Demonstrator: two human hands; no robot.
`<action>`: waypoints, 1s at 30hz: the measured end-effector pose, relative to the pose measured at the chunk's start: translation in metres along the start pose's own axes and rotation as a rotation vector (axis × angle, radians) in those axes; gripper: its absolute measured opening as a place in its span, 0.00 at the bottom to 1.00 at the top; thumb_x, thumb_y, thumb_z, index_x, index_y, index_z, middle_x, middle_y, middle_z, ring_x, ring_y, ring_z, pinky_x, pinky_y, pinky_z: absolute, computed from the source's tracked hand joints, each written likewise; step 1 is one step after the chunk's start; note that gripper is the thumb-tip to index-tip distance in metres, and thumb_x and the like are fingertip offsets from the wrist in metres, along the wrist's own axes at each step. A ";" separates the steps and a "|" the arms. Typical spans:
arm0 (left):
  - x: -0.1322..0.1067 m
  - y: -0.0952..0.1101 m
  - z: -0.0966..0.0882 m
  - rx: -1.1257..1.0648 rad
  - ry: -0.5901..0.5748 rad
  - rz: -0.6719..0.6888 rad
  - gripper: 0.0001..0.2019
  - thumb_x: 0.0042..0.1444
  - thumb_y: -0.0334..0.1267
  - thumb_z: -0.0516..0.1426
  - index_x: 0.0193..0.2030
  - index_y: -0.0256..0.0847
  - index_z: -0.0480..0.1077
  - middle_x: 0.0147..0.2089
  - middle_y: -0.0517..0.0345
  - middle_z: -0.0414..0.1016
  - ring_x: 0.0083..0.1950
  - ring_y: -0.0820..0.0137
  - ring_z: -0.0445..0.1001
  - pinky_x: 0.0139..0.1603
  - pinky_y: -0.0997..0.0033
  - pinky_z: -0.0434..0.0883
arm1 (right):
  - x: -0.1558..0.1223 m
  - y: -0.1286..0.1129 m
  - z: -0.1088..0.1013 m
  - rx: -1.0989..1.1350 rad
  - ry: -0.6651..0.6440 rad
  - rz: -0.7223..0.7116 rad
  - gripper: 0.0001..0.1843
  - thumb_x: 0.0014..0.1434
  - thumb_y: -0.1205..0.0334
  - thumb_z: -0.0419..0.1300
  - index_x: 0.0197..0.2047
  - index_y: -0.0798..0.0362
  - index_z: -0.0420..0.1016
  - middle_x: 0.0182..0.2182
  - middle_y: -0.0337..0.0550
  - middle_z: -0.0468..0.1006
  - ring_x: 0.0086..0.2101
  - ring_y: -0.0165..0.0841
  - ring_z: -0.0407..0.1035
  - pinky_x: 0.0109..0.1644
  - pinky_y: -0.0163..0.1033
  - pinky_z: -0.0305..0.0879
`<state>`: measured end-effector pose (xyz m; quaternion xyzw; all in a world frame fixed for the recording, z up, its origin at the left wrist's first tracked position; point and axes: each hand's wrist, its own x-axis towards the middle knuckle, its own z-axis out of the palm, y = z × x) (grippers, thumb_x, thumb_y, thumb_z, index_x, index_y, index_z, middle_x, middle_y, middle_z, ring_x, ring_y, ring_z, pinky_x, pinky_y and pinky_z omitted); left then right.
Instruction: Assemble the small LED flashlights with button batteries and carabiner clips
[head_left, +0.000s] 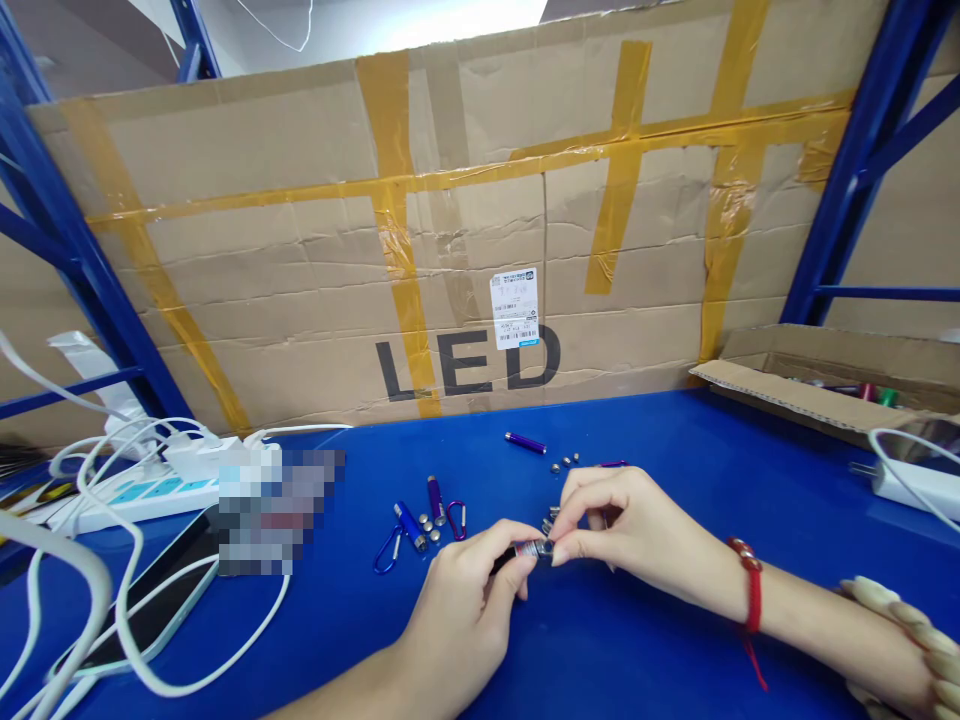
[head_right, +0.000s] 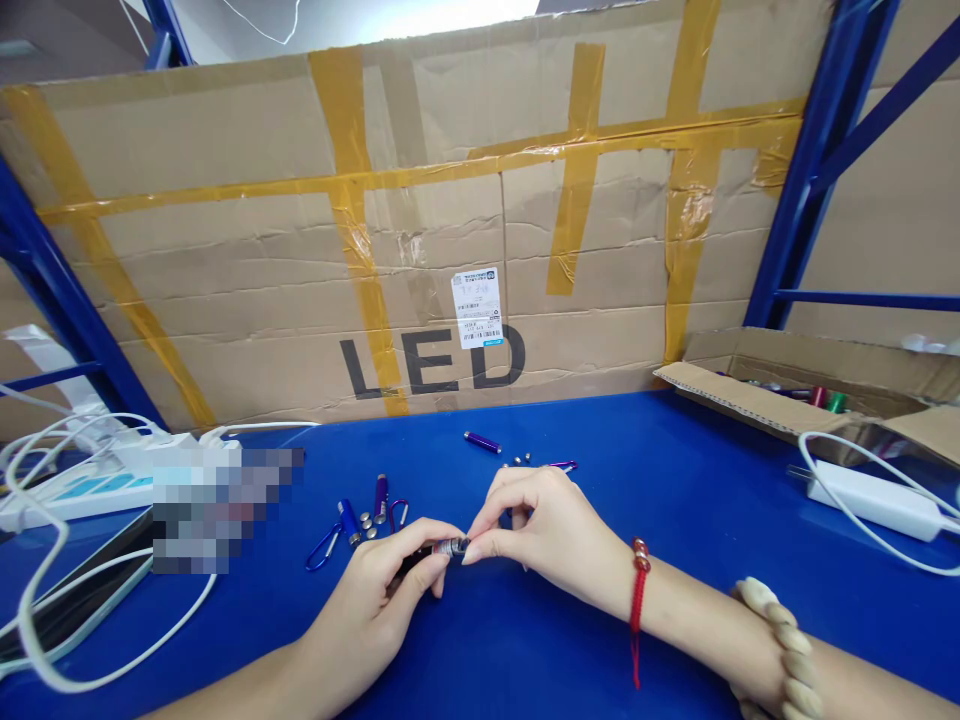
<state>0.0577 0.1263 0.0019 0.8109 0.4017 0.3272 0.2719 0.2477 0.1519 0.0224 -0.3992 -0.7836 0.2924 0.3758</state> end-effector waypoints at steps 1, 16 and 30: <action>0.000 0.000 0.000 0.001 -0.003 0.003 0.11 0.62 0.34 0.46 0.41 0.41 0.70 0.25 0.64 0.68 0.25 0.74 0.66 0.28 0.78 0.60 | 0.000 0.000 0.000 0.018 -0.003 0.016 0.17 0.44 0.48 0.68 0.23 0.56 0.80 0.21 0.39 0.69 0.18 0.22 0.58 0.20 0.30 0.54; -0.002 0.002 0.000 -0.034 0.006 0.047 0.10 0.62 0.34 0.45 0.30 0.41 0.61 0.25 0.63 0.66 0.24 0.74 0.65 0.28 0.79 0.60 | -0.002 -0.001 0.009 0.340 -0.032 0.249 0.13 0.37 0.56 0.72 0.21 0.57 0.77 0.20 0.33 0.66 0.14 0.18 0.56 0.15 0.26 0.53; -0.001 0.004 -0.001 0.005 0.021 0.053 0.09 0.59 0.30 0.48 0.29 0.40 0.65 0.26 0.61 0.70 0.26 0.73 0.68 0.28 0.79 0.62 | -0.002 0.005 0.006 0.283 -0.138 0.275 0.16 0.38 0.52 0.71 0.24 0.57 0.79 0.22 0.35 0.68 0.15 0.19 0.56 0.16 0.28 0.54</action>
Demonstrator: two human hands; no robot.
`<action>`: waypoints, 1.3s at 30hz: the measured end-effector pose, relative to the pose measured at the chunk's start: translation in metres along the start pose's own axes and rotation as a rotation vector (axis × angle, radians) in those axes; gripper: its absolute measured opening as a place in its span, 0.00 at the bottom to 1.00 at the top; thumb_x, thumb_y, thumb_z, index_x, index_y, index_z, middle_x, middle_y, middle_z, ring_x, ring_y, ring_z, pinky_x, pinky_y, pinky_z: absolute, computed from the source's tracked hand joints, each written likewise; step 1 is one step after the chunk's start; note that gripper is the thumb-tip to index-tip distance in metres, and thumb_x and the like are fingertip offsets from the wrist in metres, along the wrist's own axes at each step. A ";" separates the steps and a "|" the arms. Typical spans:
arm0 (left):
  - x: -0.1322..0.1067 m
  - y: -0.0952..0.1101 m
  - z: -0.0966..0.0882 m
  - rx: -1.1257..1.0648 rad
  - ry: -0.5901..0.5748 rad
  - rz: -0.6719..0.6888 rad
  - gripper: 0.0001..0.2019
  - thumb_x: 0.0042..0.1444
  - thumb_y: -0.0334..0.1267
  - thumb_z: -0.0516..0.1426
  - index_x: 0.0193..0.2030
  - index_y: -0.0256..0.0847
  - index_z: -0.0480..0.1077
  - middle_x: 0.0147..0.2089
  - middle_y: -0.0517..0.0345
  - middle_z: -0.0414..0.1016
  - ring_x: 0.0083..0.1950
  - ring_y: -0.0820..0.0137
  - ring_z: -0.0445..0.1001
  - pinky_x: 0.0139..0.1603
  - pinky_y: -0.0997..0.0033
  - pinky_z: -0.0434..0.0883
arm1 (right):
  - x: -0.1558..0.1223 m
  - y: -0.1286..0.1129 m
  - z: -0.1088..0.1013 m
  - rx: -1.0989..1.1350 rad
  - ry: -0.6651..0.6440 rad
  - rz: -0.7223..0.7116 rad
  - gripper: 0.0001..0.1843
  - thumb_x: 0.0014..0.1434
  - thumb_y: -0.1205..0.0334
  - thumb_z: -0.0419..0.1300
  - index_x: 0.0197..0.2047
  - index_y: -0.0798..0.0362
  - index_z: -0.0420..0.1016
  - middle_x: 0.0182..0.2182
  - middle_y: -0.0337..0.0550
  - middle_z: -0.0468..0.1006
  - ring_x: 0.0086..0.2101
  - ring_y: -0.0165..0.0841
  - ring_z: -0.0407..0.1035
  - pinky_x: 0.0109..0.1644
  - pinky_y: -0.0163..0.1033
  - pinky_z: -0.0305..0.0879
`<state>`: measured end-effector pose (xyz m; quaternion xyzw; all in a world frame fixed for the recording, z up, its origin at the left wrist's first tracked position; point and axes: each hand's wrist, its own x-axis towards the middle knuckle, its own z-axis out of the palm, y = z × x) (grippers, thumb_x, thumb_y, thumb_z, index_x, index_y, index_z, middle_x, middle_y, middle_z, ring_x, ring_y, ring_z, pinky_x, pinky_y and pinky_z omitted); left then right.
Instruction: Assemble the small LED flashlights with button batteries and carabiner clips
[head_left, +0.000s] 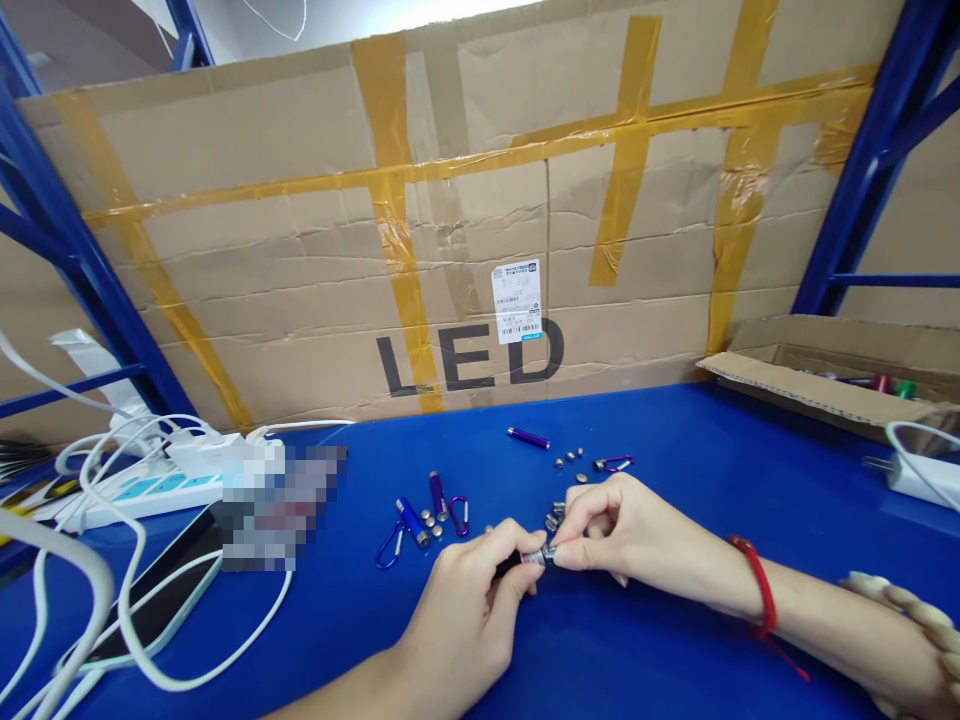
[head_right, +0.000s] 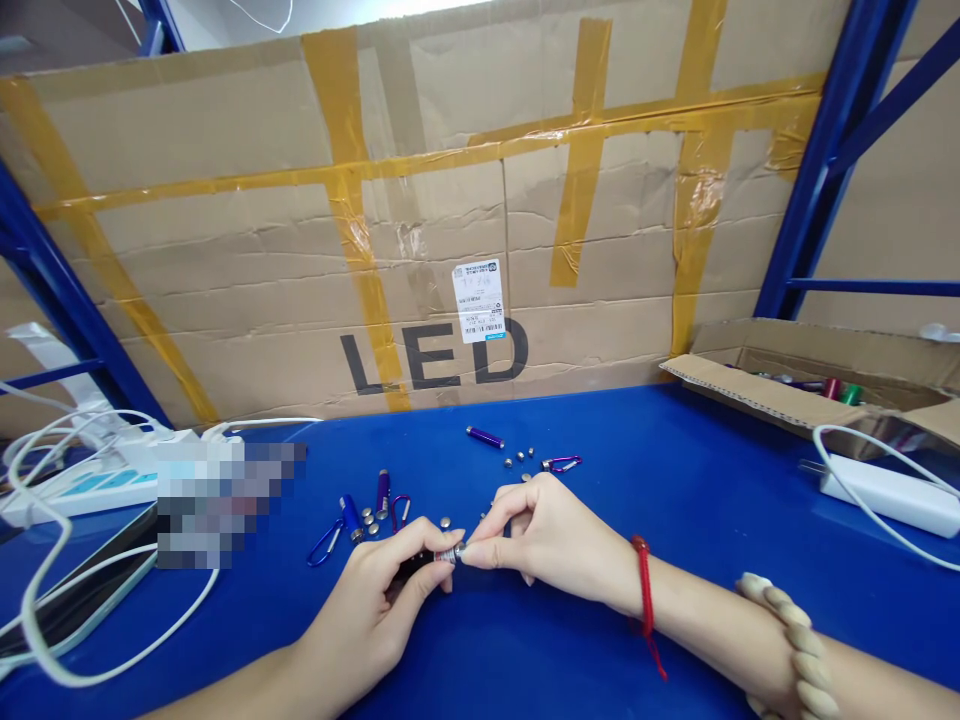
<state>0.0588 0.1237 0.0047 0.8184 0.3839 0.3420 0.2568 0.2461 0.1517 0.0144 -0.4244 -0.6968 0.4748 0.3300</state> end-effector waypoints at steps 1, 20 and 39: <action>0.000 0.000 0.000 -0.004 0.001 -0.012 0.09 0.59 0.30 0.48 0.29 0.40 0.65 0.26 0.61 0.70 0.25 0.74 0.67 0.27 0.79 0.62 | 0.000 0.000 0.000 -0.002 0.000 0.003 0.16 0.38 0.52 0.71 0.24 0.57 0.79 0.22 0.35 0.68 0.15 0.19 0.56 0.16 0.29 0.54; -0.001 0.000 0.001 -0.037 -0.051 -0.064 0.07 0.61 0.36 0.47 0.38 0.39 0.64 0.23 0.61 0.70 0.23 0.73 0.68 0.24 0.78 0.61 | 0.005 0.002 -0.003 -0.006 -0.043 0.043 0.20 0.39 0.47 0.69 0.24 0.58 0.77 0.18 0.35 0.70 0.14 0.19 0.56 0.17 0.28 0.52; -0.001 0.002 -0.002 -0.148 -0.104 0.006 0.07 0.63 0.35 0.46 0.37 0.40 0.63 0.26 0.60 0.72 0.28 0.73 0.70 0.32 0.77 0.63 | 0.003 0.001 -0.006 0.119 -0.111 0.067 0.18 0.37 0.50 0.70 0.23 0.58 0.76 0.18 0.34 0.69 0.16 0.19 0.56 0.18 0.28 0.52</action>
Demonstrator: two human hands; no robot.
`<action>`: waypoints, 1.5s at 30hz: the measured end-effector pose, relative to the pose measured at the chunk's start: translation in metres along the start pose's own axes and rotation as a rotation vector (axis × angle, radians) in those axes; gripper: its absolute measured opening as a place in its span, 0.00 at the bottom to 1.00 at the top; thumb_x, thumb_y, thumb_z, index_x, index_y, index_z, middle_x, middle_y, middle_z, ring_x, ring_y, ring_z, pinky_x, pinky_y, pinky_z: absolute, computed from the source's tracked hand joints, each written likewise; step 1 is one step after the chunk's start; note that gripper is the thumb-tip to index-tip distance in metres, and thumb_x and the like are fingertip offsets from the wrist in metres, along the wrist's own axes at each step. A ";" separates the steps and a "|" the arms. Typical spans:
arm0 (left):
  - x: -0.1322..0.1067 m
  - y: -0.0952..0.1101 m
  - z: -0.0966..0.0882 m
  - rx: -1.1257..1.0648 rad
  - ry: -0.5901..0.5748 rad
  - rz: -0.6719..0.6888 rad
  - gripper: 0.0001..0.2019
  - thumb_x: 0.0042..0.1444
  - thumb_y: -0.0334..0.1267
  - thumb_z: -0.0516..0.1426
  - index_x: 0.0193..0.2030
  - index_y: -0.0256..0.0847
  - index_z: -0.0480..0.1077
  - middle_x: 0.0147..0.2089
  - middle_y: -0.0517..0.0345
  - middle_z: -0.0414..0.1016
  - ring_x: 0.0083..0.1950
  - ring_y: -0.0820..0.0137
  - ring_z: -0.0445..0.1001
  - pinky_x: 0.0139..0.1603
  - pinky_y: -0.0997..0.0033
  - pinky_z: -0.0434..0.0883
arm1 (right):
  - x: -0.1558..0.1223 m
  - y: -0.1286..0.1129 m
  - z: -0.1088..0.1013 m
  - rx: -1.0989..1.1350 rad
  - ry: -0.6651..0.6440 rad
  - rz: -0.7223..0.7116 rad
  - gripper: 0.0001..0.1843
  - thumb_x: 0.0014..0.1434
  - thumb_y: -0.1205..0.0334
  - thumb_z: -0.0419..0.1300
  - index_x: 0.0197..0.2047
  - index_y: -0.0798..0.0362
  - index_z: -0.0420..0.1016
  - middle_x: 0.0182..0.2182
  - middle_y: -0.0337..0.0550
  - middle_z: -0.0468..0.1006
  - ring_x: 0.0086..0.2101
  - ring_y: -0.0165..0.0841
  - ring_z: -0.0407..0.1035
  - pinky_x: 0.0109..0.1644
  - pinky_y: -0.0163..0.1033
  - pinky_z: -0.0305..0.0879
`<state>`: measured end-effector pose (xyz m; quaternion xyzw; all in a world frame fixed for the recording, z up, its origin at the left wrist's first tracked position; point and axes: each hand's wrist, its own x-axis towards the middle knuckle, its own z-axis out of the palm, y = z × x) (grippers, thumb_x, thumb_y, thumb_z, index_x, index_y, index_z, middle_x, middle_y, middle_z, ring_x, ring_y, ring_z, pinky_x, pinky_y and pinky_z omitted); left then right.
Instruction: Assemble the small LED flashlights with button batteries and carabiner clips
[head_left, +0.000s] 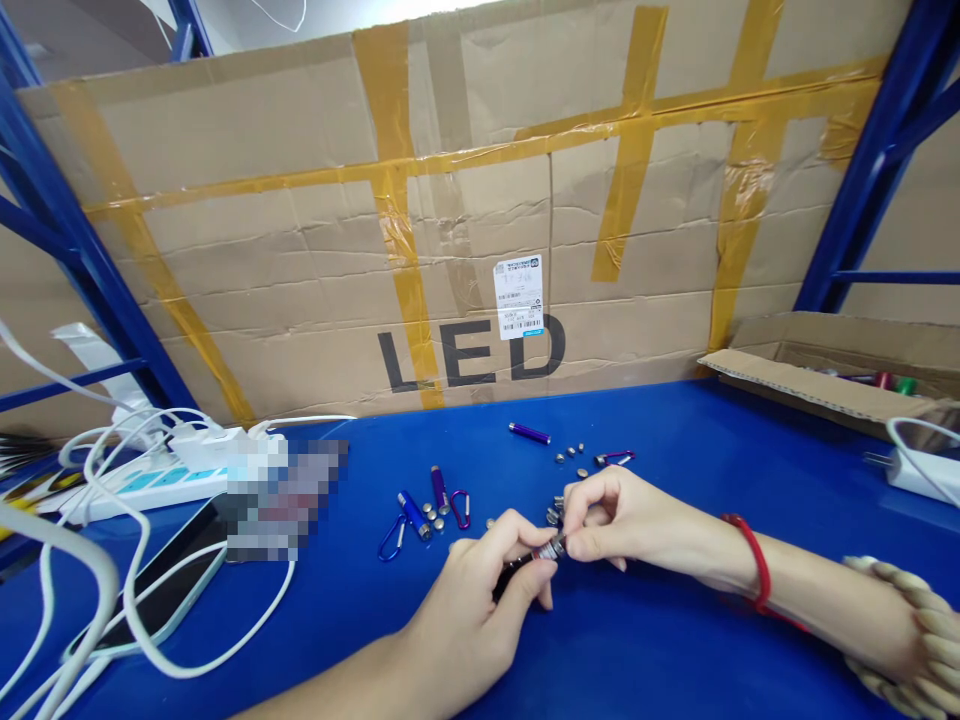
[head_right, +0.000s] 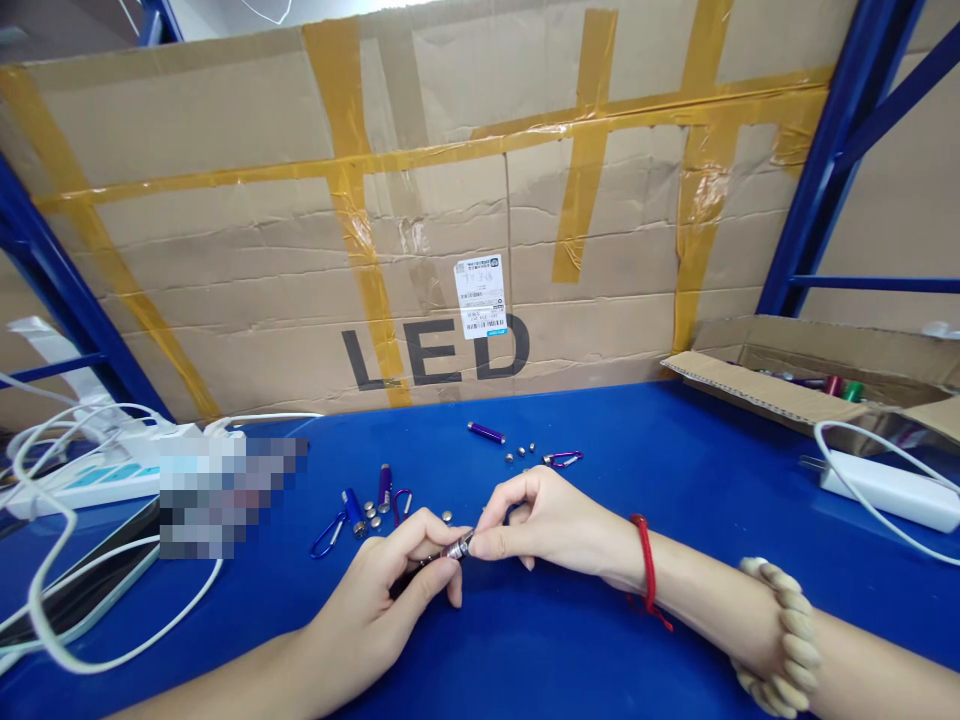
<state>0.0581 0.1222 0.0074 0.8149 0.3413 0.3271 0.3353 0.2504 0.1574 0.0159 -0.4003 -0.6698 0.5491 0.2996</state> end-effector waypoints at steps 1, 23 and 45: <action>-0.001 -0.001 -0.001 0.004 -0.008 0.013 0.07 0.63 0.34 0.46 0.36 0.40 0.63 0.27 0.60 0.72 0.28 0.73 0.70 0.33 0.77 0.63 | -0.001 -0.001 0.000 0.008 -0.010 0.007 0.18 0.37 0.51 0.70 0.23 0.58 0.75 0.17 0.34 0.69 0.16 0.19 0.56 0.18 0.28 0.52; 0.000 -0.001 0.001 0.061 0.128 0.084 0.14 0.57 0.26 0.53 0.45 0.43 0.74 0.41 0.57 0.80 0.40 0.70 0.76 0.43 0.78 0.69 | -0.002 -0.002 0.008 0.080 -0.021 0.044 0.13 0.36 0.58 0.72 0.19 0.57 0.74 0.14 0.29 0.63 0.14 0.18 0.53 0.15 0.27 0.46; 0.002 -0.001 0.000 0.029 0.107 -0.075 0.11 0.62 0.36 0.47 0.46 0.38 0.67 0.24 0.63 0.67 0.26 0.73 0.66 0.29 0.76 0.61 | -0.005 -0.003 0.005 -0.487 0.350 -0.563 0.14 0.50 0.50 0.64 0.31 0.53 0.81 0.27 0.40 0.72 0.20 0.22 0.59 0.22 0.30 0.58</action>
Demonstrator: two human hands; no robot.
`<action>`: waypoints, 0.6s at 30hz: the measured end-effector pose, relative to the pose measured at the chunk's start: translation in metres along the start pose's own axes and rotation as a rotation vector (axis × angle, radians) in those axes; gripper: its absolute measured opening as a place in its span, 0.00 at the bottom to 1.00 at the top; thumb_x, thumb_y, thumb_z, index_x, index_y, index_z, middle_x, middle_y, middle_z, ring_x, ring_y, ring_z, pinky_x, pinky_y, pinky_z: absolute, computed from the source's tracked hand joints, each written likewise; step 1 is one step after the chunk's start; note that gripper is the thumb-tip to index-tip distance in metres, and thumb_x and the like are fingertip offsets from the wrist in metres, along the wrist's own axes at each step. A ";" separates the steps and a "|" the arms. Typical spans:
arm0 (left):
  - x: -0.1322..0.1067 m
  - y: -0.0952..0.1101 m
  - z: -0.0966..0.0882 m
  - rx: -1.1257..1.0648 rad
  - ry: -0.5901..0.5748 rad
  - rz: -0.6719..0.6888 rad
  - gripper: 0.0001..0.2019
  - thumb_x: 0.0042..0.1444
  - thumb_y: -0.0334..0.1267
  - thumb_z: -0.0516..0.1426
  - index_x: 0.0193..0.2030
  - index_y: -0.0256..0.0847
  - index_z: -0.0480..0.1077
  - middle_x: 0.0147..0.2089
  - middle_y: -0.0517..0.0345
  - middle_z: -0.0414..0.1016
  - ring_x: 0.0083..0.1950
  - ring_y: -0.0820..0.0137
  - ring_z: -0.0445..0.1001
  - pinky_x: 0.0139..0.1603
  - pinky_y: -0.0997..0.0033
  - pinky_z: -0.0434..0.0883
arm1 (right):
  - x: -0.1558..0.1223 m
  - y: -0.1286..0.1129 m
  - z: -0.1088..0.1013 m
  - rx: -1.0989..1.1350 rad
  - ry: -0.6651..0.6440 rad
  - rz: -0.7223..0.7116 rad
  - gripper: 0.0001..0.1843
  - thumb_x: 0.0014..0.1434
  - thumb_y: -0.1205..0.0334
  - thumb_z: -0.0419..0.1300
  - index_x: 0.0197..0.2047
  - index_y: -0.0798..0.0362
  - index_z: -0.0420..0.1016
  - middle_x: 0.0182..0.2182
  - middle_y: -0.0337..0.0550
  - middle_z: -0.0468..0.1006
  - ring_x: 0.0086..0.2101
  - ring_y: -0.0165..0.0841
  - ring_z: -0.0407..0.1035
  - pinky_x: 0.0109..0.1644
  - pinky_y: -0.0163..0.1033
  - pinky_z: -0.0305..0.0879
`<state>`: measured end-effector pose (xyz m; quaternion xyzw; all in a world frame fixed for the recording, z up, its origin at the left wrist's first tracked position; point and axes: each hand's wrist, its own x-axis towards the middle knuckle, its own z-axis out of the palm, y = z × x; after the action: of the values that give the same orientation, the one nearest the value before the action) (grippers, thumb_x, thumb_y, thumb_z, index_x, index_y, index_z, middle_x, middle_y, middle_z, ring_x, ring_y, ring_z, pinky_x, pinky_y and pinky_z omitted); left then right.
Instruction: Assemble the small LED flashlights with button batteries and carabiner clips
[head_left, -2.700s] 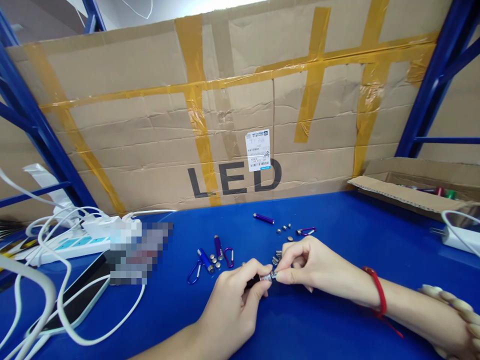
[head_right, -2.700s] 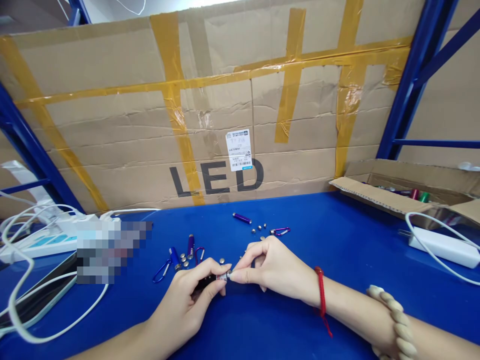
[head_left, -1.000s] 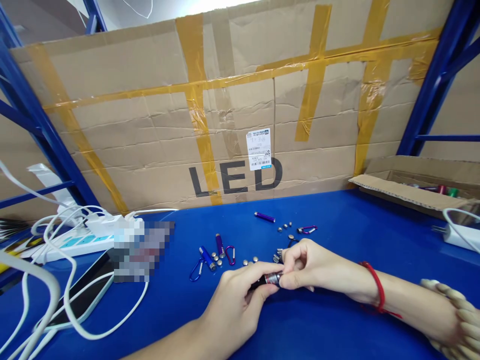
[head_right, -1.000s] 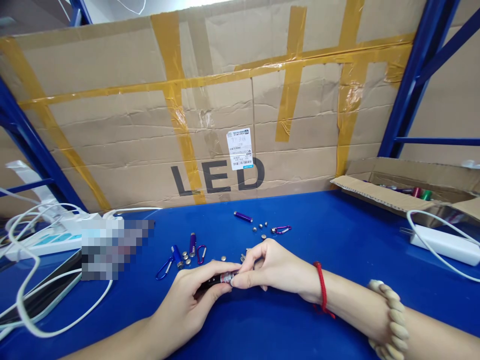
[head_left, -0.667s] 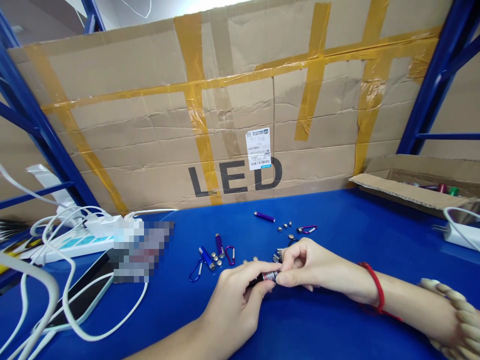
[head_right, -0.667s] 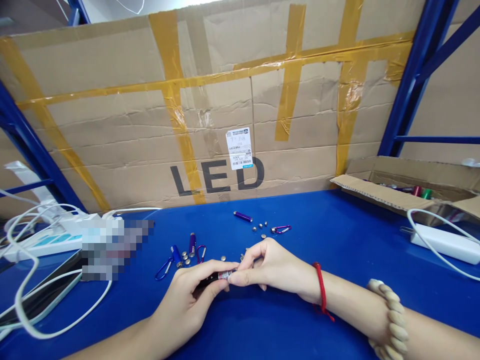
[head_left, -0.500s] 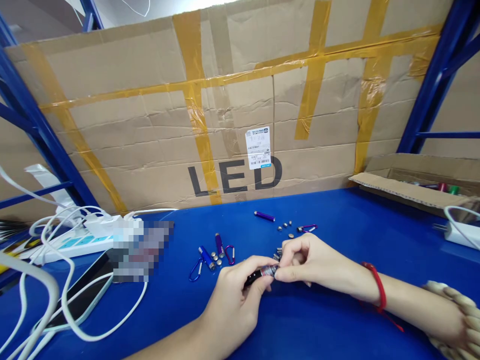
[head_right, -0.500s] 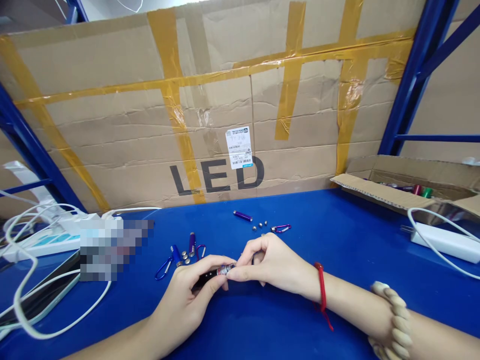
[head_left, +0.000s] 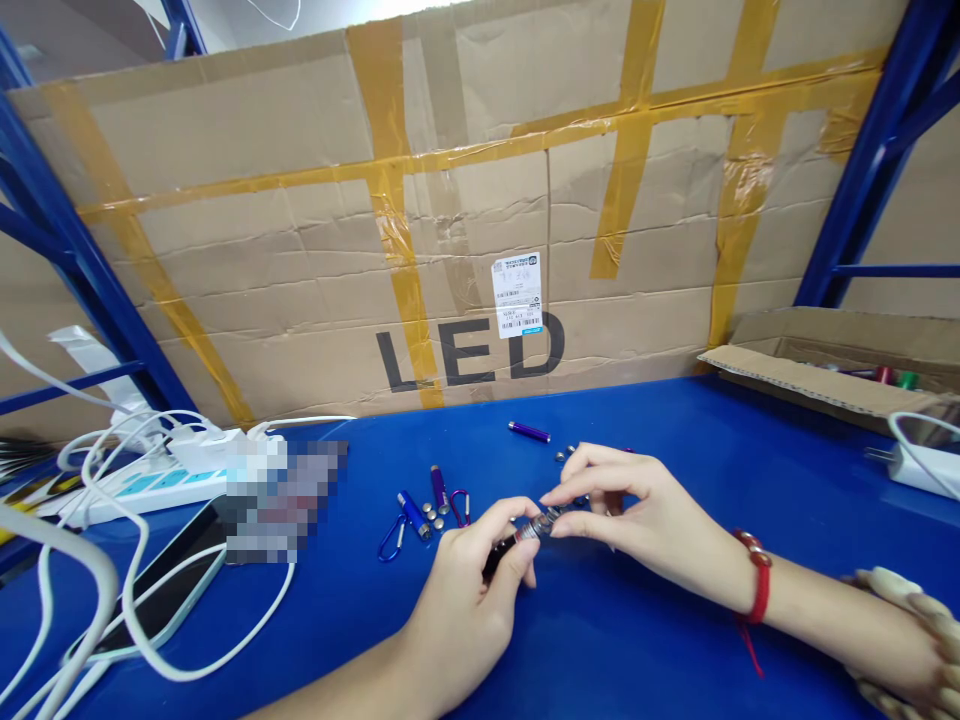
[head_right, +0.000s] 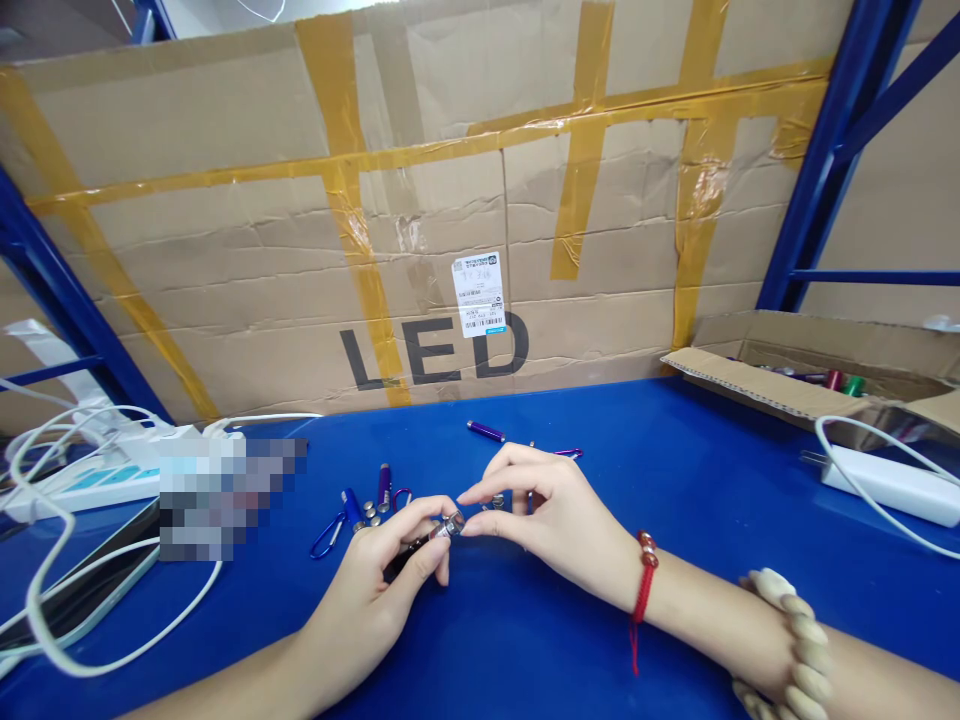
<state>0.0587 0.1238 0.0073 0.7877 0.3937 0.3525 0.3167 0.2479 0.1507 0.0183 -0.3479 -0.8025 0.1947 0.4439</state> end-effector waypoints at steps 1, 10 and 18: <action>0.000 0.000 0.000 0.002 -0.009 -0.002 0.11 0.62 0.36 0.47 0.45 0.38 0.67 0.24 0.63 0.67 0.26 0.73 0.66 0.29 0.76 0.61 | 0.000 0.000 0.000 -0.022 -0.009 -0.032 0.14 0.51 0.50 0.63 0.31 0.52 0.81 0.26 0.40 0.72 0.21 0.23 0.60 0.23 0.30 0.59; 0.002 -0.004 0.000 0.026 -0.056 -0.045 0.12 0.62 0.36 0.46 0.45 0.37 0.68 0.23 0.63 0.67 0.25 0.72 0.66 0.28 0.76 0.60 | -0.001 0.007 -0.001 -0.154 -0.018 -0.218 0.15 0.56 0.50 0.59 0.31 0.51 0.81 0.27 0.41 0.73 0.24 0.25 0.66 0.30 0.31 0.63; 0.002 -0.006 0.000 -0.010 -0.076 -0.034 0.11 0.62 0.36 0.46 0.42 0.38 0.69 0.23 0.62 0.69 0.26 0.72 0.67 0.29 0.76 0.61 | -0.001 0.008 -0.003 -0.148 -0.040 -0.235 0.15 0.57 0.51 0.58 0.29 0.52 0.81 0.26 0.41 0.73 0.24 0.24 0.67 0.28 0.30 0.63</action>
<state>0.0578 0.1286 0.0034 0.7922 0.3929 0.3188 0.3412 0.2535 0.1549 0.0141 -0.2794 -0.8585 0.0888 0.4208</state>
